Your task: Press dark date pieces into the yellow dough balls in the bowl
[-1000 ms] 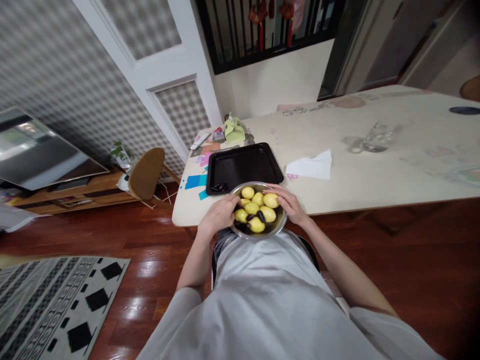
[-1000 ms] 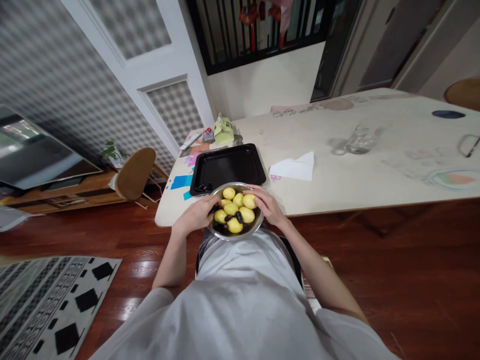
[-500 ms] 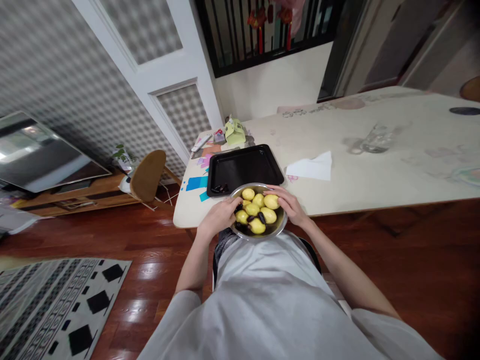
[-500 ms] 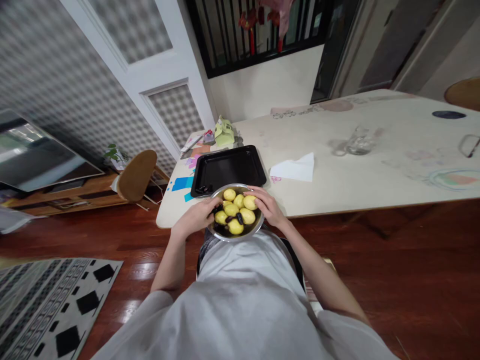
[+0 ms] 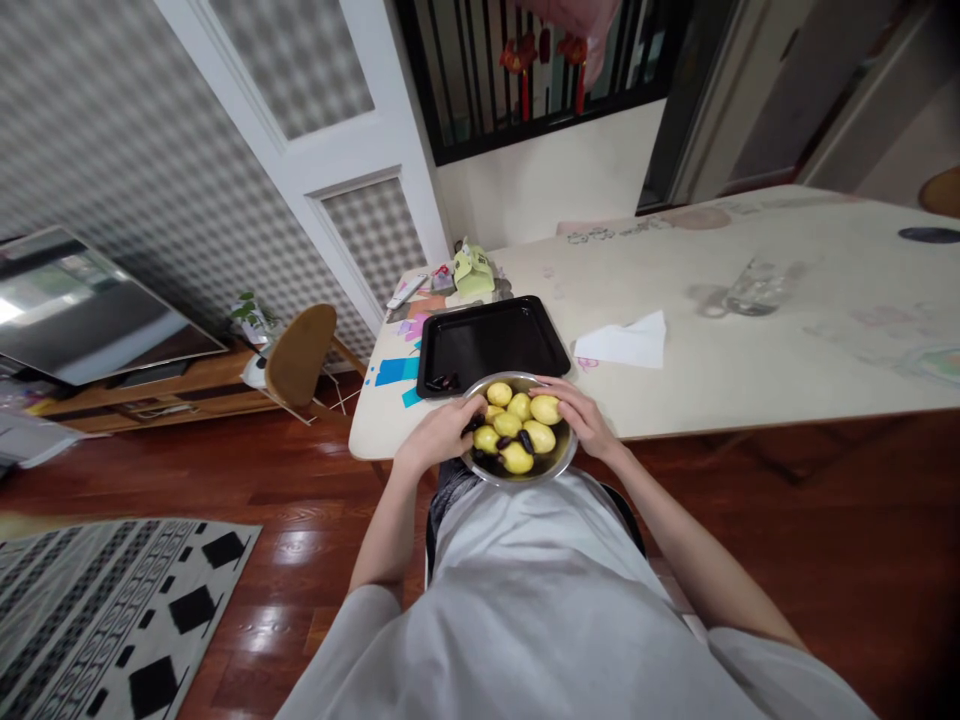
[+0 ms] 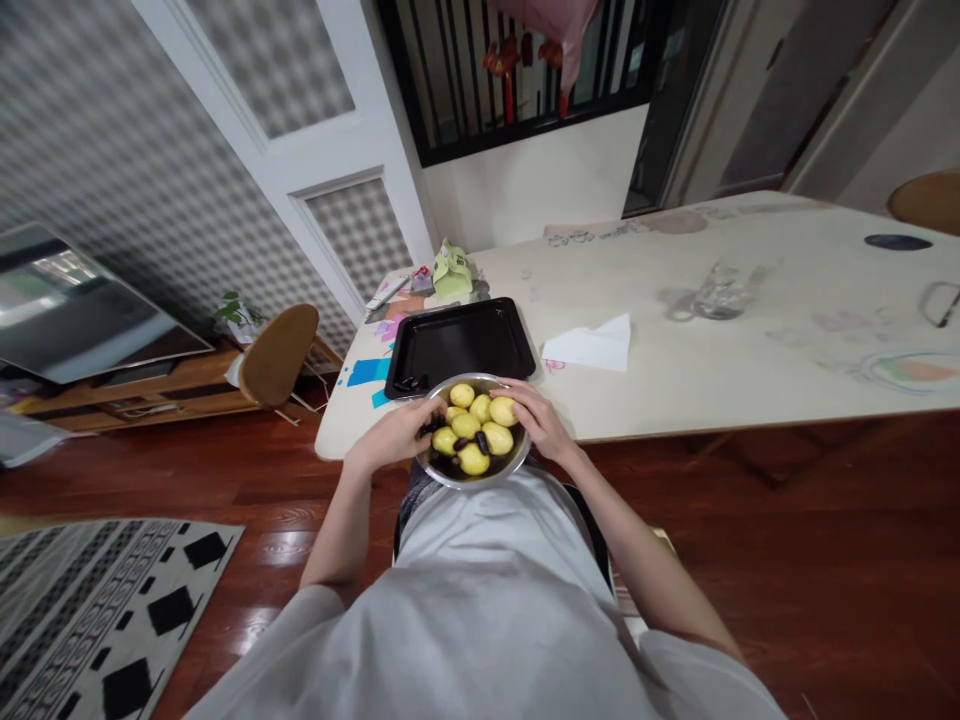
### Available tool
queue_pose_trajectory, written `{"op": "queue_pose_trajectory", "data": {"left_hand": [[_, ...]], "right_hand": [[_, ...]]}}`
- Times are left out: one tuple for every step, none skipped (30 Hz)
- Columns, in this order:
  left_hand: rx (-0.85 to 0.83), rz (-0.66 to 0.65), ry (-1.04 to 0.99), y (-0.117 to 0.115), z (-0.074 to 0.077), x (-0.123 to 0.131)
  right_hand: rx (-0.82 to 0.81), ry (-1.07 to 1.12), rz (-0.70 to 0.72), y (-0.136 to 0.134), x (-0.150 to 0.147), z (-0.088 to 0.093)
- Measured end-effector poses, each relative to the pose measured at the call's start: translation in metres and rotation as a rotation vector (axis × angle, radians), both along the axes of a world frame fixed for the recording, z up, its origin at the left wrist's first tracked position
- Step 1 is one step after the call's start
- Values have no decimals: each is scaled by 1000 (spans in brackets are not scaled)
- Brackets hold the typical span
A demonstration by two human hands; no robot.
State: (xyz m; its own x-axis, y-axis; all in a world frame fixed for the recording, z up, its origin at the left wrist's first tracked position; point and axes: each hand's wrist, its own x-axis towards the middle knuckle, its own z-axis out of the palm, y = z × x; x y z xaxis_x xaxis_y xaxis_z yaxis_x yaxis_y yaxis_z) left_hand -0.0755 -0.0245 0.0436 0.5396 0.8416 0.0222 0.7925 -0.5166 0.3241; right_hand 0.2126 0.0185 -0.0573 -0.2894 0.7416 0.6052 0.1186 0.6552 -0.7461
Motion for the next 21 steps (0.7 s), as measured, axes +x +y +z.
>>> {"op": "queue_pose_trajectory", "data": {"left_hand": [[4,-23,-16,1,-1,-1],[8,-50,-35,2,-1,-2],[9,-77,-55,3,-1,-3],[6,-98,-75,3,-1,-4],[-1,-112,-96,3,0,-6],[-10,-117,-118,4,1,-7],[-17,-113,-146,5,3,-9],[-19,-101,-181,6,4,-11],[-11,-81,-223,9,4,-14],[9,-49,-276,13,4,-17],[43,-6,-340,19,2,-21],[88,50,-412,25,-1,-25],[138,113,-484,34,-5,-30],[186,178,-550,42,-11,-34],[223,239,-602,52,-18,-38],[240,287,-633,61,-26,-42],[245,325,-655,69,-34,-45],[244,356,-668,76,-42,-47],[244,380,-675,82,-49,-48],[245,398,-674,86,-56,-49],[252,411,-666,89,-61,-49]], "right_hand": [[-3,0,0,0,0,0],[-5,0,1,0,0,0],[-7,-1,2,0,0,0],[-8,-1,1,0,0,-1],[-8,-3,0,0,0,-1],[-9,-5,-2,0,0,-2],[-11,-6,-3,0,1,-2],[-12,-6,-4,1,1,-3],[-13,-4,-4,1,1,-3],[-13,-3,-3,1,1,-4],[-13,-2,0,1,1,-4],[-13,-3,2,1,1,-4],[-12,-3,4,1,1,-3],[-11,-2,5,0,1,-3],[-10,1,6,0,1,-2],[-8,4,7,-1,1,-1],[-6,8,9,-1,1,0],[-4,10,13,-1,1,0],[-3,12,16,-2,1,1],[-3,12,19,-2,1,2],[-5,11,20,-2,1,2]]}}
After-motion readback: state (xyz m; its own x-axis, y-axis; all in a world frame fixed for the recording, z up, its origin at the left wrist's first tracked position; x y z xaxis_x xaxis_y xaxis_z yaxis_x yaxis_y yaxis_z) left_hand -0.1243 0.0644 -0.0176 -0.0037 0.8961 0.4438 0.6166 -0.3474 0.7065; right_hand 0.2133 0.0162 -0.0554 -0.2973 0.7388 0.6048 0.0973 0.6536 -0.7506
